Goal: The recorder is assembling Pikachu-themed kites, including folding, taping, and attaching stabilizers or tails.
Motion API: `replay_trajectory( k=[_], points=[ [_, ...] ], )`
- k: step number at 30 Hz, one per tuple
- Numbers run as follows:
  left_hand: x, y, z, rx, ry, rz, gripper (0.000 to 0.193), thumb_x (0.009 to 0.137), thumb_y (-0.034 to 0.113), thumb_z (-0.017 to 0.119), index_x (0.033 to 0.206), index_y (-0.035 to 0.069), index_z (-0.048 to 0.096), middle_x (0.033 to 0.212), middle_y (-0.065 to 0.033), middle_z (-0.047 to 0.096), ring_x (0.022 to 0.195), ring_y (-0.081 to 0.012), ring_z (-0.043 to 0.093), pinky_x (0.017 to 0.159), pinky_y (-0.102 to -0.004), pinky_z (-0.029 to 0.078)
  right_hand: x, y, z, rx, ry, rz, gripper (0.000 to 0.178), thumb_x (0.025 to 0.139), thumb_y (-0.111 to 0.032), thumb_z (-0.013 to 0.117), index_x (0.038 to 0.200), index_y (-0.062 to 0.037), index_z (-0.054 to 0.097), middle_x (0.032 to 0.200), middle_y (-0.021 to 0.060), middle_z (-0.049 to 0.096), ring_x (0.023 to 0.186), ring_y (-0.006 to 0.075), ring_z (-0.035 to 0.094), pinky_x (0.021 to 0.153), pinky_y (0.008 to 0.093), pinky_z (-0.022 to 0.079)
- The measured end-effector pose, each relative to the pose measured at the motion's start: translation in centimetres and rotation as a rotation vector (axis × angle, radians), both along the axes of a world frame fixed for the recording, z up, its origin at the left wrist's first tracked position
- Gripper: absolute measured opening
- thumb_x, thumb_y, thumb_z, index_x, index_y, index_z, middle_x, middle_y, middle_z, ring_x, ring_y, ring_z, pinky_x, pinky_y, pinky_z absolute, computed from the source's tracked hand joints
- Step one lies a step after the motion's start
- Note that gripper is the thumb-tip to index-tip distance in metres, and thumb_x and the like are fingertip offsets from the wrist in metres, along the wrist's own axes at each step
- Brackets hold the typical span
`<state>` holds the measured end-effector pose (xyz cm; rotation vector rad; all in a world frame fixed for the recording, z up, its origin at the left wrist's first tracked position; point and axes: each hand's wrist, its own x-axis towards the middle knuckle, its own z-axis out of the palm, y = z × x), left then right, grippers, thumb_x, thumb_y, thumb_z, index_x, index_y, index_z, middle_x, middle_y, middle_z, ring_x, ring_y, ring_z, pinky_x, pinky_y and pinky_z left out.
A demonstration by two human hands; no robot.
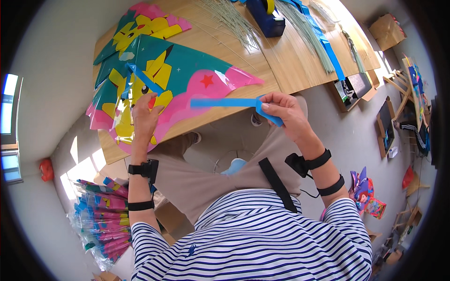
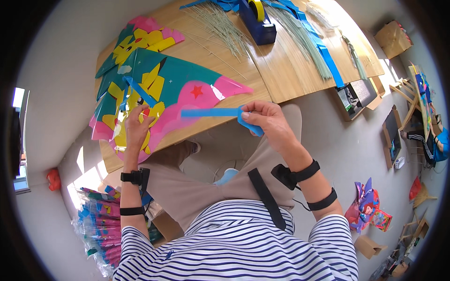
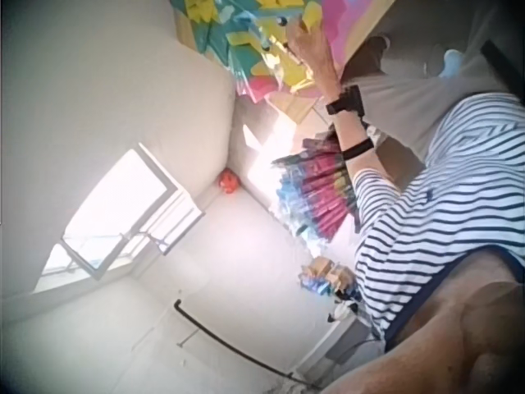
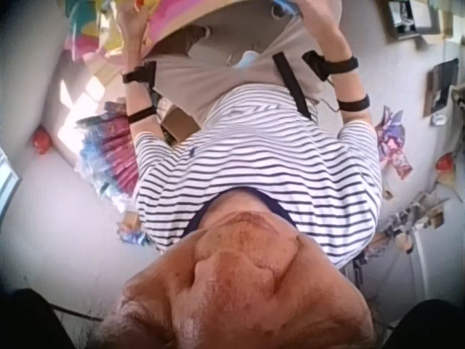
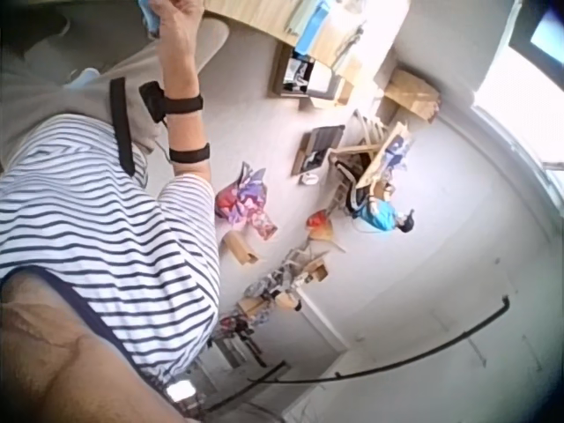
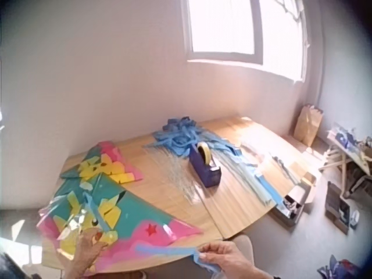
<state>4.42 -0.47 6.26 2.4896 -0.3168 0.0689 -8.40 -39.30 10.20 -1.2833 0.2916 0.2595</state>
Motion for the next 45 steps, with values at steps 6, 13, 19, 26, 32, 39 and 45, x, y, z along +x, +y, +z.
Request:
replay_trajectory(
  k=[6,13,19,26,32,39,45],
  points=[
    [-8.8,-12.7,5.5,-0.557,0.172,-0.339,0.049,0.08,0.001,0.072,0.127,0.001,0.06,0.123,-0.0102,0.067,0.115,-0.0211,0.063,0.099,-0.0357,0.049,0.2,5.2,1.9,0.31,0.005,0.162,0.023,0.092,-0.018,0.07,0.104,0.0007,0.064,0.081,0.0039,0.064,0.063,0.0089,0.059,0.052,0.021,0.042],
    [-11.2,-14.5,2.9,-1.026,0.465,-0.205,0.026,0.086,-0.013,0.047,0.106,-0.004,0.061,0.101,-0.0068,0.066,0.096,-0.0122,0.064,0.089,-0.0292,0.053,-0.7,5.5,2.7,0.26,0.004,0.183,0.022,0.095,-0.02,0.067,0.1,0.0005,0.063,0.081,0.0066,0.066,0.063,0.0112,0.064,0.051,0.0207,0.045],
    [-11.5,-13.8,3.2,-1.172,0.622,-0.146,0.018,0.087,-0.007,0.053,0.099,0.001,0.063,0.094,-0.0025,0.065,0.085,-0.0083,0.061,0.077,-0.0258,0.05,-1.1,4.3,1.4,0.158,-0.14,0.04,0.03,0.096,-0.021,0.065,0.116,0.0019,0.064,0.091,0.0062,0.069,0.076,0.0099,0.062,0.07,0.023,0.051],
    [-12.3,-16.3,5.6,-1.03,0.631,-0.243,0.017,0.089,-0.004,0.056,0.104,0.0,0.064,0.097,-0.0011,0.064,0.091,-0.0087,0.062,0.081,-0.0252,0.052,-1.5,5.9,1.7,-0.096,-0.472,0.044,0.021,0.088,-0.013,0.071,0.108,-0.0075,0.073,0.106,0.0046,0.064,0.098,0.0136,0.059,0.085,0.0282,0.049],
    [-12.5,-15.9,5.4,-1.058,0.696,-0.296,0.018,0.087,0.002,0.066,0.105,0.004,0.066,0.103,-0.0031,0.068,0.096,-0.0125,0.065,0.085,-0.0286,0.054,-0.8,6.5,3.8,-0.246,-0.53,-0.013,0.014,0.084,-0.01,0.071,0.097,-0.0049,0.074,0.095,0.0057,0.066,0.095,0.0176,0.057,0.085,0.031,0.047],
    [-12.2,-16.1,6.5,-0.977,0.7,-0.326,0.025,0.079,-0.002,0.074,0.1,0.004,0.064,0.093,0.0,0.066,0.09,-0.009,0.061,0.085,-0.0275,0.051,0.0,6.6,6.9,-0.396,-0.606,-0.125,0.012,0.082,-0.007,0.07,0.092,-0.0001,0.072,0.087,0.0057,0.065,0.086,0.017,0.057,0.076,0.0299,0.045],
    [-12.6,-13.5,2.6,-0.797,0.936,-0.517,0.015,0.08,-0.004,0.071,0.089,0.004,0.062,0.087,0.0002,0.064,0.083,-0.0077,0.061,0.076,-0.0238,0.05,0.6,5.2,8.2,-0.177,-0.483,-0.265,0.013,0.089,-0.01,0.069,0.087,0.0034,0.07,0.076,0.0,0.064,0.069,0.0059,0.053,0.062,0.0246,0.042]
  ],
)
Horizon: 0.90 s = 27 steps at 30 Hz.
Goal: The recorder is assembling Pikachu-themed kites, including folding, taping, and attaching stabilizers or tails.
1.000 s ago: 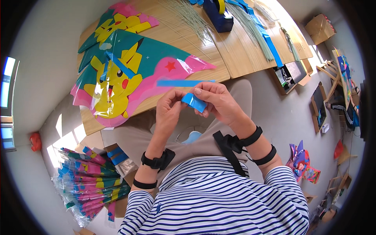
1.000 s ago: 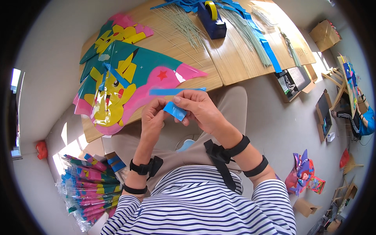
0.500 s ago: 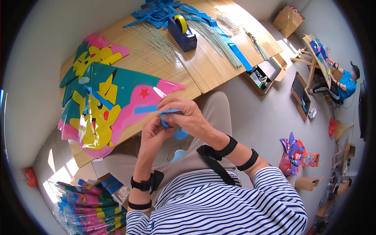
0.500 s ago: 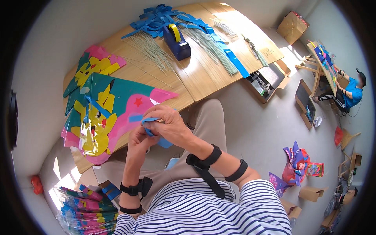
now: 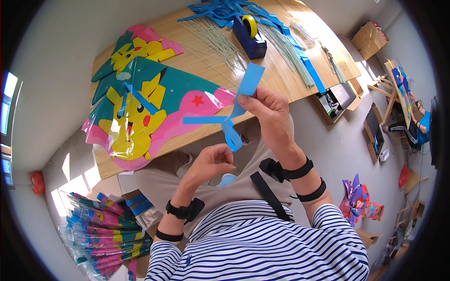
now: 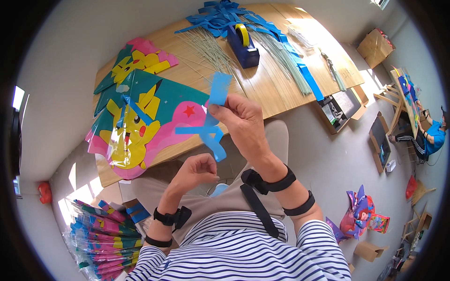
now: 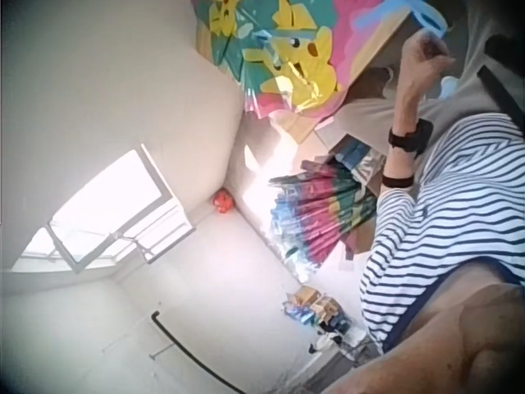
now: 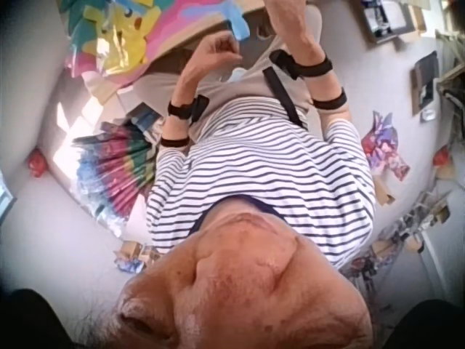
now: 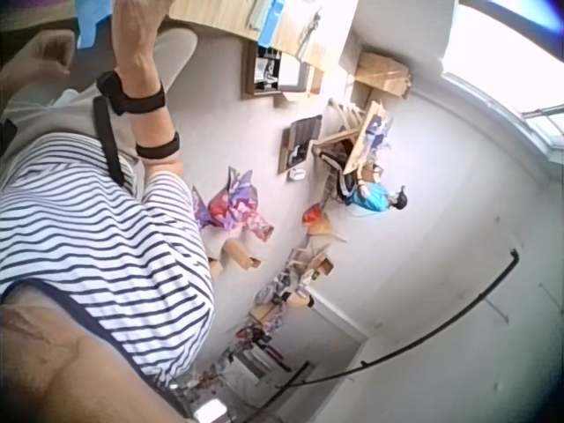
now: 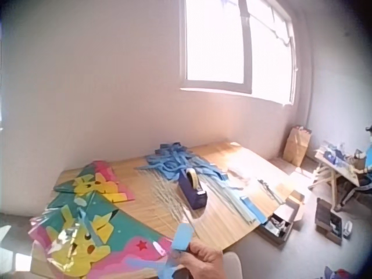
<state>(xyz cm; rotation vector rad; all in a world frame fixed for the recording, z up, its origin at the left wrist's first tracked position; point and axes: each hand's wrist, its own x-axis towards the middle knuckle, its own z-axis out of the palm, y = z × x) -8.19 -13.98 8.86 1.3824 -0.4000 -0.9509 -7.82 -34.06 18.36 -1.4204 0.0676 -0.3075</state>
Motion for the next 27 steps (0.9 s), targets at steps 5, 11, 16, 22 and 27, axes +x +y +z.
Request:
replay_trajectory(
  k=[5,11,16,22,27],
  points=[
    [-0.2,1.8,-0.9,0.273,-0.258,0.297,0.01,0.082,0.001,0.07,0.088,0.004,0.062,0.083,0.0019,0.061,0.077,-0.0053,0.056,0.072,-0.0225,0.047,-0.8,-1.6,-2.1,-0.038,0.116,0.059,0.015,0.09,-0.013,0.071,0.092,0.0017,0.072,0.078,-0.0001,0.066,0.071,0.004,0.055,0.064,0.0215,0.044],
    [2.7,0.7,6.2,-0.232,-0.259,0.412,0.038,0.088,0.002,0.064,0.126,0.0,0.058,0.124,-0.0133,0.064,0.113,-0.0196,0.061,0.098,-0.0336,0.049,-1.9,-0.7,-2.1,0.33,0.218,0.586,0.026,0.093,-0.023,0.069,0.104,0.0005,0.071,0.095,0.0071,0.07,0.084,0.0123,0.062,0.08,0.0264,0.048],
    [3.6,-1.5,9.8,-0.47,-0.186,0.313,0.033,0.092,0.003,0.065,0.124,0.001,0.061,0.122,-0.0114,0.064,0.11,-0.0172,0.062,0.1,-0.033,0.048,-2.3,0.4,-2.7,0.586,0.167,0.856,0.032,0.099,-0.025,0.06,0.115,0.002,0.062,0.093,0.0141,0.07,0.086,0.0197,0.067,0.088,0.0361,0.051],
    [4.4,0.4,10.3,-0.401,-0.318,0.512,0.003,0.092,0.001,0.064,0.095,0.001,0.064,0.091,-0.0064,0.069,0.084,-0.013,0.066,0.082,-0.0274,0.054,-2.5,0.2,-4.5,0.657,0.204,0.98,0.028,0.094,-0.028,0.068,0.101,-0.002,0.061,0.08,0.0085,0.067,0.075,0.017,0.067,0.086,0.0362,0.052],
    [5.3,7.3,16.1,-0.248,-0.677,0.739,0.009,0.095,0.006,0.058,0.101,0.001,0.062,0.092,-0.0131,0.07,0.089,-0.0196,0.071,0.087,-0.0293,0.054,-3.0,-0.6,-9.4,0.136,0.495,0.898,0.041,0.079,-0.028,0.082,0.103,-0.0011,0.062,0.083,0.0063,0.065,0.082,0.018,0.066,0.086,0.0349,0.051]
  ],
)
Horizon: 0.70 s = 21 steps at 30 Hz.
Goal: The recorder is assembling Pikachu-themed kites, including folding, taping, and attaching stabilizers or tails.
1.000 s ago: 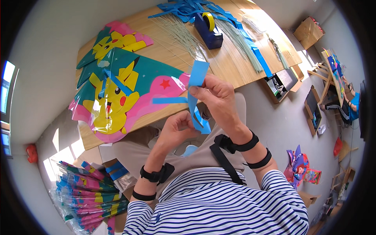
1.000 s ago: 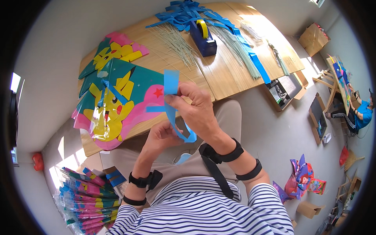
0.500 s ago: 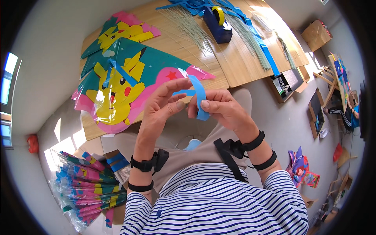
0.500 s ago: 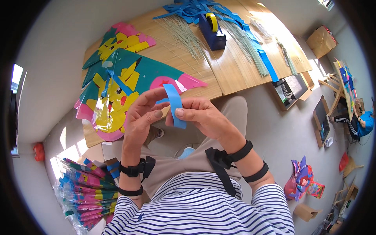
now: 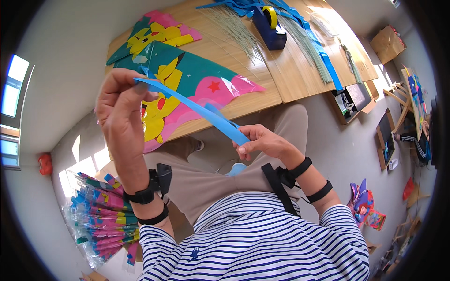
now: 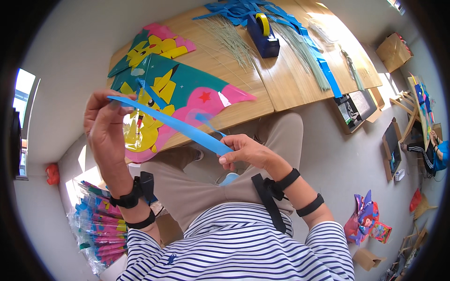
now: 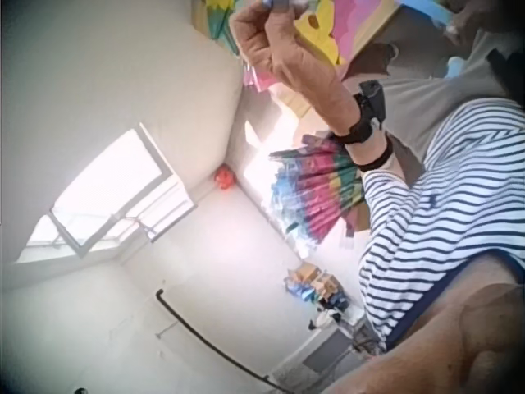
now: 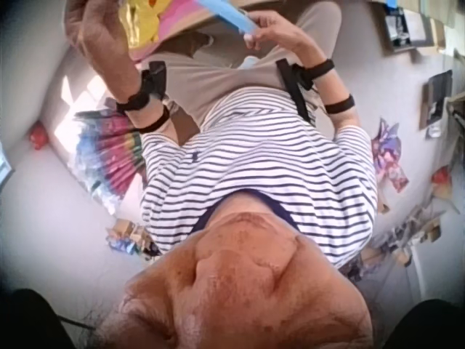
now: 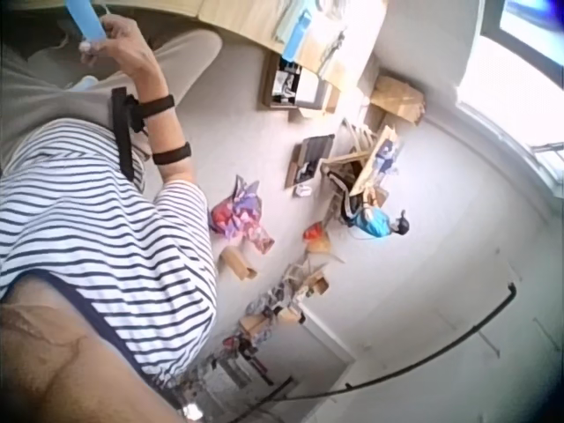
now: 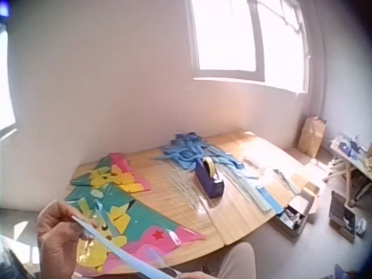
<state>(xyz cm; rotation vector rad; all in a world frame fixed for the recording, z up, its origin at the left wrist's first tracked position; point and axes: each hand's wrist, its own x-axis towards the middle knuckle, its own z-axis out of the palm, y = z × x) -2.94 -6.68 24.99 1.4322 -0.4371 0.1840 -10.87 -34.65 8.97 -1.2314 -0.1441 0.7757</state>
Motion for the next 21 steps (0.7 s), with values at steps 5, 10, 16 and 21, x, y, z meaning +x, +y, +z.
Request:
replay_trajectory(
  k=[5,10,16,21],
  points=[
    [-1.5,4.8,6.5,0.339,-0.288,0.213,0.012,0.093,0.012,0.059,0.098,0.003,0.064,0.098,-0.0122,0.069,0.095,-0.0167,0.067,0.093,-0.0326,0.052,-1.6,-0.7,-5.1,-0.902,-0.507,0.065,0.068,0.069,-0.033,0.085,0.123,0.0006,0.061,0.112,0.0163,0.063,0.111,0.0325,0.059,0.094,0.0408,0.048],
    [-4.2,1.0,7.1,0.382,-0.184,0.21,0.006,0.087,0.004,0.064,0.092,0.001,0.064,0.086,-0.0052,0.065,0.082,-0.0086,0.061,0.081,-0.023,0.048,-0.3,1.0,2.1,-0.683,-0.669,-0.141,0.078,0.069,-0.03,0.085,0.135,-0.0026,0.055,0.133,0.0185,0.054,0.126,0.0355,0.049,0.105,0.0416,0.042],
    [-4.4,-2.8,4.3,0.508,-0.074,-0.051,0.006,0.084,0.001,0.065,0.088,0.001,0.06,0.079,-0.0029,0.063,0.076,-0.0074,0.06,0.072,-0.022,0.048,0.2,5.3,8.1,-0.562,-0.996,-0.466,0.08,0.067,-0.037,0.085,0.134,-0.0045,0.056,0.126,0.0186,0.057,0.124,0.0375,0.046,0.107,0.0468,0.037],
    [-4.6,-3.1,5.7,0.361,0.011,-0.007,0.007,0.084,0.005,0.066,0.087,0.002,0.059,0.077,-0.0025,0.062,0.072,-0.0082,0.061,0.072,-0.0224,0.049,0.9,0.7,4.6,-1.003,-0.711,0.014,0.061,0.067,-0.038,0.086,0.111,-0.0021,0.066,0.12,0.0176,0.059,0.121,0.0358,0.05,0.107,0.0444,0.037]
  ],
)
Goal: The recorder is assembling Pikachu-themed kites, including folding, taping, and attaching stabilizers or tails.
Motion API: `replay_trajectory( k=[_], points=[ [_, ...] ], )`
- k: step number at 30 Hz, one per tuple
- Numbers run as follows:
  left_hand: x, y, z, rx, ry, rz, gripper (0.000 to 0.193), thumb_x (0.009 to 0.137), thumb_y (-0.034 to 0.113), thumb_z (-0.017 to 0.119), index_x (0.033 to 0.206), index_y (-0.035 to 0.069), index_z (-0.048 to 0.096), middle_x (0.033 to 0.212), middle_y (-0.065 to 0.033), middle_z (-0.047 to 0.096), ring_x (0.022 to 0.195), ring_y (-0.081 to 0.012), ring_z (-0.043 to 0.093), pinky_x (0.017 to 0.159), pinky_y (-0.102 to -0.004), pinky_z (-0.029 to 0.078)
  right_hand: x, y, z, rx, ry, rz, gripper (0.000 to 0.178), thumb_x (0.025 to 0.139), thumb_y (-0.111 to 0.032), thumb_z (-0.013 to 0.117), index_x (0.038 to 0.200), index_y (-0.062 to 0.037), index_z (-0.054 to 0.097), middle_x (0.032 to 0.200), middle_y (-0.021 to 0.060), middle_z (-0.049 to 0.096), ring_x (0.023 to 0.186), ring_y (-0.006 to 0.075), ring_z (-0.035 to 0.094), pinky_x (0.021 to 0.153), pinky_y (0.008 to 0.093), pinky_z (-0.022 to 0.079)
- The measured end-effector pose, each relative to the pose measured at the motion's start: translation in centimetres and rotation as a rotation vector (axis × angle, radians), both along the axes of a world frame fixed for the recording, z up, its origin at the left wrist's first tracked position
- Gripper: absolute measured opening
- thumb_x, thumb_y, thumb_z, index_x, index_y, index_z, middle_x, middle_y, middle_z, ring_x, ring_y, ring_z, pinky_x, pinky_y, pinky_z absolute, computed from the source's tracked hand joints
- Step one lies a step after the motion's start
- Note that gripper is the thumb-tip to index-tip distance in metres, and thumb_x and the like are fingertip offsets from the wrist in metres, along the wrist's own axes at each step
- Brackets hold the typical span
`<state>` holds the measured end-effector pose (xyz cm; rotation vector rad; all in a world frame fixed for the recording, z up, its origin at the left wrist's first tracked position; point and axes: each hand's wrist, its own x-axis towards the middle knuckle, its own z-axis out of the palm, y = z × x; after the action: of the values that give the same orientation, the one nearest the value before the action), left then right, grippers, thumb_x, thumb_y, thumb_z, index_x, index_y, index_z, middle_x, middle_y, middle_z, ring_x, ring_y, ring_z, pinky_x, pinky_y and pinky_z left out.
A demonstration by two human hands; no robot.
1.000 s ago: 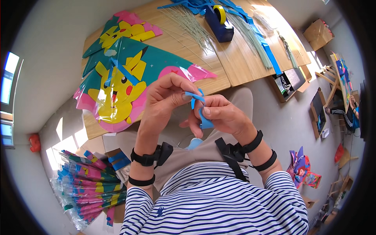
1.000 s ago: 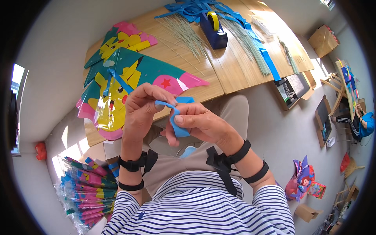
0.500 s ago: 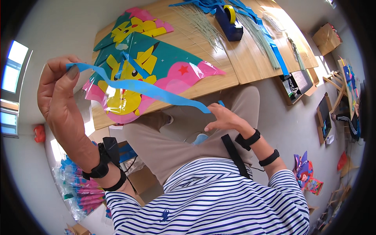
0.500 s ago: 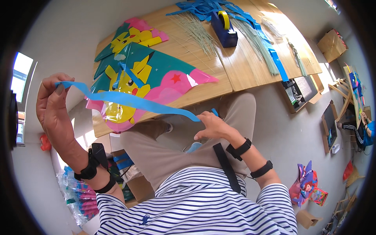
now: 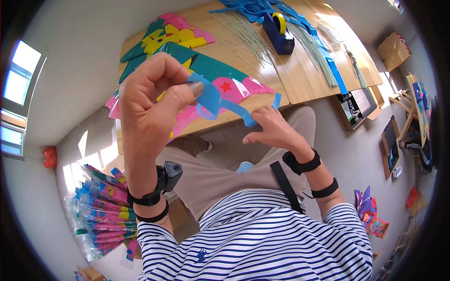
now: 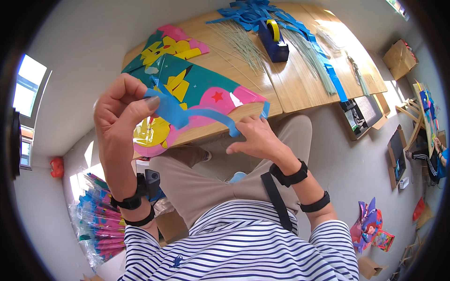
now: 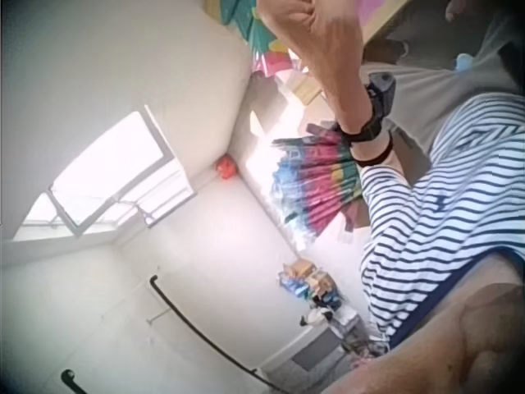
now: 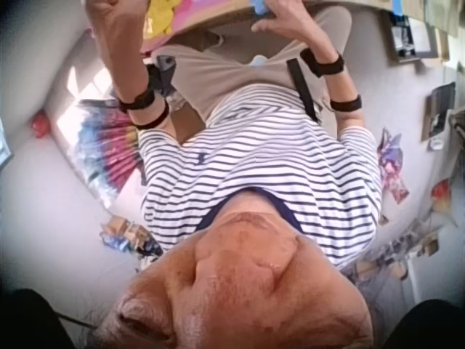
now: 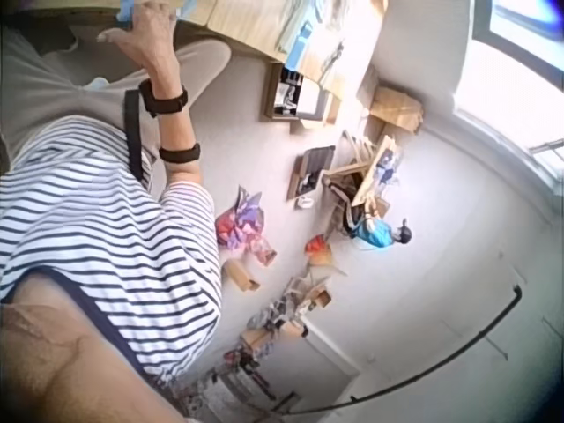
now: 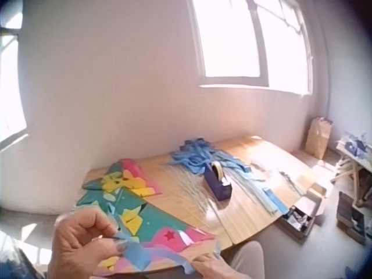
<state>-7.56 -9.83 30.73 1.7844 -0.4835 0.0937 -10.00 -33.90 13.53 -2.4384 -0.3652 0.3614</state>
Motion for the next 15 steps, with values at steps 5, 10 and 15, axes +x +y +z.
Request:
replay_trajectory(
  k=[5,10,15],
  points=[
    [0.9,-0.1,-0.3,-0.113,0.058,0.046,0.008,0.084,0.004,0.065,0.083,0.001,0.057,0.076,-0.0012,0.06,0.073,-0.0071,0.059,0.07,-0.0218,0.048,-3.0,-4.7,-4.9,-0.308,0.035,0.005,0.055,0.066,-0.034,0.087,0.105,-0.0017,0.067,0.113,0.0155,0.061,0.124,0.033,0.047,0.107,0.0441,0.036],
    [2.7,-1.9,-2.7,-0.059,0.206,-0.144,0.007,0.083,0.003,0.064,0.084,0.001,0.058,0.077,-0.0012,0.061,0.074,-0.0074,0.06,0.071,-0.0223,0.048,-2.8,-6.4,0.0,0.071,0.007,-0.164,0.065,0.07,-0.033,0.086,0.122,-0.0009,0.065,0.121,0.016,0.062,0.123,0.0335,0.052,0.109,0.0465,0.036],
    [4.3,-4.5,-6.1,0.004,0.335,-0.315,0.009,0.085,0.006,0.067,0.087,0.002,0.059,0.08,-0.0016,0.062,0.077,-0.0094,0.062,0.074,-0.0229,0.049,-0.9,-5.3,2.7,0.897,0.072,-0.062,0.078,0.07,-0.033,0.086,0.136,-0.0031,0.058,0.137,0.0135,0.059,0.13,0.027,0.051,0.111,0.0399,0.037]
  ],
)
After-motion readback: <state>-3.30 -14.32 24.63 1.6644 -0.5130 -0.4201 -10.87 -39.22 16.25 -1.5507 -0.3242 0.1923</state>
